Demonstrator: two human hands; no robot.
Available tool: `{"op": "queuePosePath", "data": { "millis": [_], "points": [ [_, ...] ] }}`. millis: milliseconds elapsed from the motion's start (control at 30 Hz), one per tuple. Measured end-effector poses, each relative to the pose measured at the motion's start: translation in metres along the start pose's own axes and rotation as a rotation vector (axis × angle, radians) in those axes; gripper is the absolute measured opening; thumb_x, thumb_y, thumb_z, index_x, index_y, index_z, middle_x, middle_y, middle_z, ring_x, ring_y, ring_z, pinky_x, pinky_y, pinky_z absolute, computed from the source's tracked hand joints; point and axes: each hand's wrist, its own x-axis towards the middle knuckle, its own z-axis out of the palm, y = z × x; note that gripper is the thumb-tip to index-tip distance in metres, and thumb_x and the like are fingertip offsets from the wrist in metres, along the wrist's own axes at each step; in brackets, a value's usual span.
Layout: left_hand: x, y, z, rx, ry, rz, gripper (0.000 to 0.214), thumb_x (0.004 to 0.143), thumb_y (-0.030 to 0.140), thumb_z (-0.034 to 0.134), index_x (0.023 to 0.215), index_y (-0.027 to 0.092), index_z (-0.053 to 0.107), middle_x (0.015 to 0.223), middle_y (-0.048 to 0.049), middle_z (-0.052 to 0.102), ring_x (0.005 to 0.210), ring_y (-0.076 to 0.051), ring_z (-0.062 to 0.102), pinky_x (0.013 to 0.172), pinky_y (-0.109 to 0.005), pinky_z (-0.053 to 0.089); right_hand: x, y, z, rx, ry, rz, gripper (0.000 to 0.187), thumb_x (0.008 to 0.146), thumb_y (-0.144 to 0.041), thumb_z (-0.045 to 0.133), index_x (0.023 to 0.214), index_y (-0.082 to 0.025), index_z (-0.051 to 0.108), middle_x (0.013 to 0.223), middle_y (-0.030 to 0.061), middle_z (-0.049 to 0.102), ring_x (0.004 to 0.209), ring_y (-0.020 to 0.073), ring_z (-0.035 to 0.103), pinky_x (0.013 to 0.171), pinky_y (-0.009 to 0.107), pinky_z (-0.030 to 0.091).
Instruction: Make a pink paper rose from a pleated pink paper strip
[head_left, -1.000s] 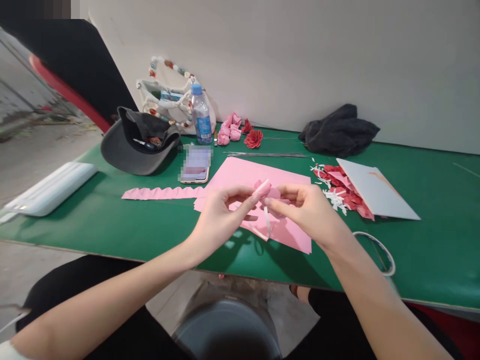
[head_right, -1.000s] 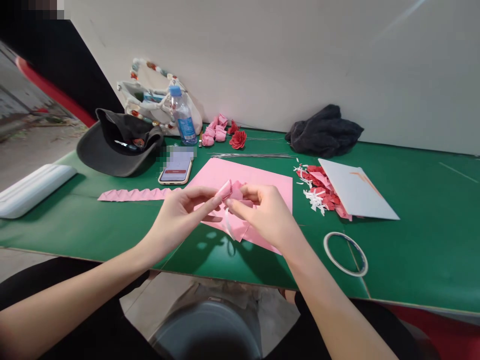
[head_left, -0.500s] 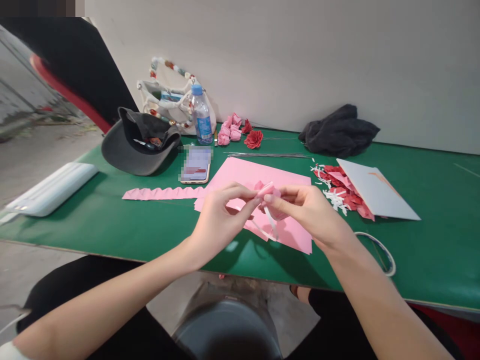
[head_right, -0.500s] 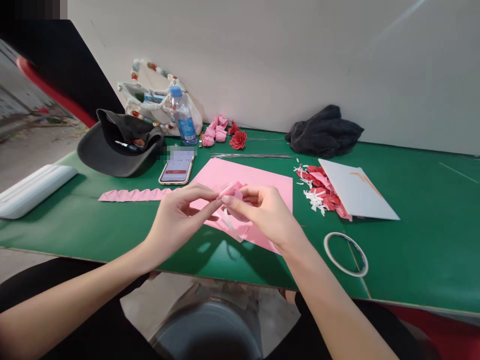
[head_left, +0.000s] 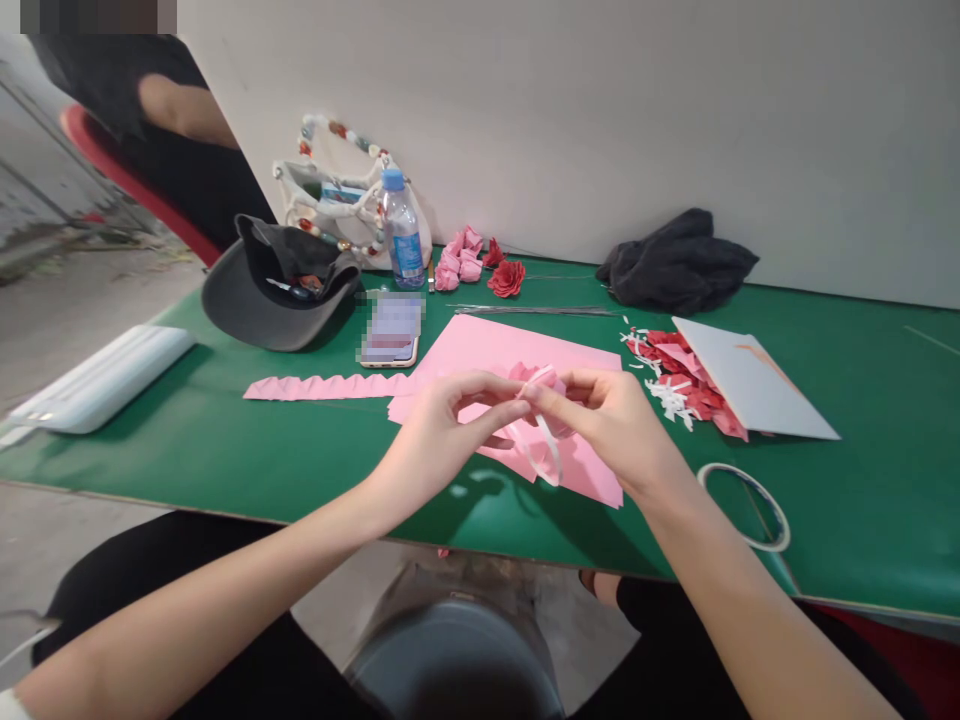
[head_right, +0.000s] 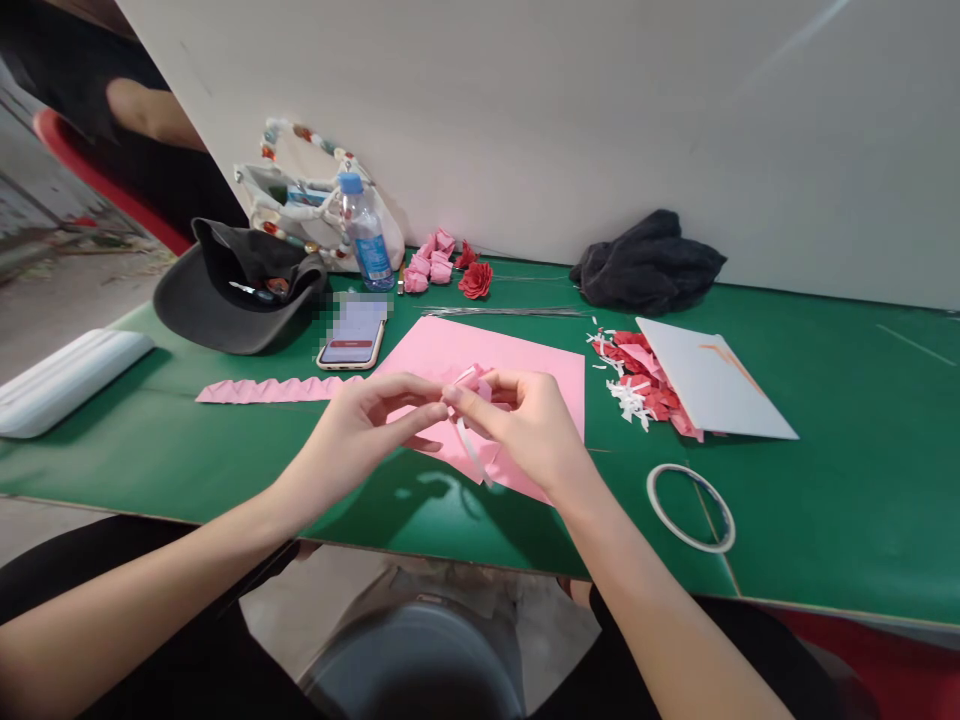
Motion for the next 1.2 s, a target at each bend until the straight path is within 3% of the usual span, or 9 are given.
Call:
{"op": "queuePosePath", "data": {
  "millis": [167,333,533,733,1033,1200],
  "points": [
    [0.003,0.005,-0.005,-0.239,-0.046,-0.183,0.025,0.083,0.041,0.075,0.098,0.021,0.072,0.096,-0.0031,0.071,0.096,-0.018,0.068,0.073,-0.024,0.061,-0.002,-0.007,-0.004,-0.065,-0.027,-0.018,0.032,0.072,-0.048,0.080,0.074,-0.017,0.074,0.072,0.0028,0.070,0.066,0.0146,0.061,0.063,0.028,0.048],
    [0.004,0.005,-0.006,-0.265,-0.054,-0.243,0.025,0.081,0.039,0.078,0.092,0.018,0.070,0.096,-0.0044,0.072,0.094,-0.017,0.068,0.077,-0.025,0.059,-0.004,-0.005,-0.003,-0.096,-0.030,-0.084,0.025,0.078,-0.043,0.077,0.077,-0.018,0.075,0.071,0.0004,0.069,0.068,0.0139,0.061,0.066,0.027,0.048],
    [0.004,0.004,-0.003,-0.252,0.045,-0.163,0.024,0.077,0.036,0.082,0.094,0.021,0.072,0.096,-0.0015,0.071,0.089,-0.016,0.068,0.074,-0.026,0.060,-0.004,-0.005,0.000,-0.130,0.009,-0.119,0.019,0.079,-0.037,0.077,0.076,-0.018,0.075,0.076,0.0004,0.071,0.071,0.0130,0.063,0.066,0.024,0.048],
    [0.003,0.001,-0.002,-0.218,0.018,-0.161,0.022,0.081,0.038,0.078,0.093,0.019,0.081,0.092,-0.0060,0.078,0.091,-0.019,0.072,0.079,-0.027,0.060,-0.004,-0.004,-0.002,-0.139,0.054,-0.086,0.018,0.075,-0.034,0.081,0.074,-0.017,0.074,0.075,0.0009,0.072,0.073,0.0143,0.064,0.068,0.024,0.049],
    [0.006,-0.005,-0.004,-0.159,0.046,-0.113,0.022,0.073,0.037,0.084,0.088,0.021,0.082,0.085,-0.0042,0.079,0.080,-0.015,0.071,0.075,-0.022,0.058,-0.002,0.001,-0.001,-0.138,0.016,-0.058,0.022,0.079,-0.040,0.077,0.085,-0.019,0.079,0.079,0.0020,0.074,0.075,0.0152,0.064,0.072,0.026,0.050],
    [0.008,-0.001,-0.005,-0.151,0.078,-0.126,0.025,0.078,0.039,0.080,0.093,0.019,0.081,0.088,-0.0065,0.079,0.084,-0.016,0.073,0.072,-0.020,0.057,0.000,-0.001,-0.009,-0.140,-0.051,-0.053,0.028,0.087,-0.045,0.068,0.100,-0.021,0.077,0.098,0.0043,0.076,0.084,0.0162,0.067,0.077,0.028,0.052]
  ]
}}
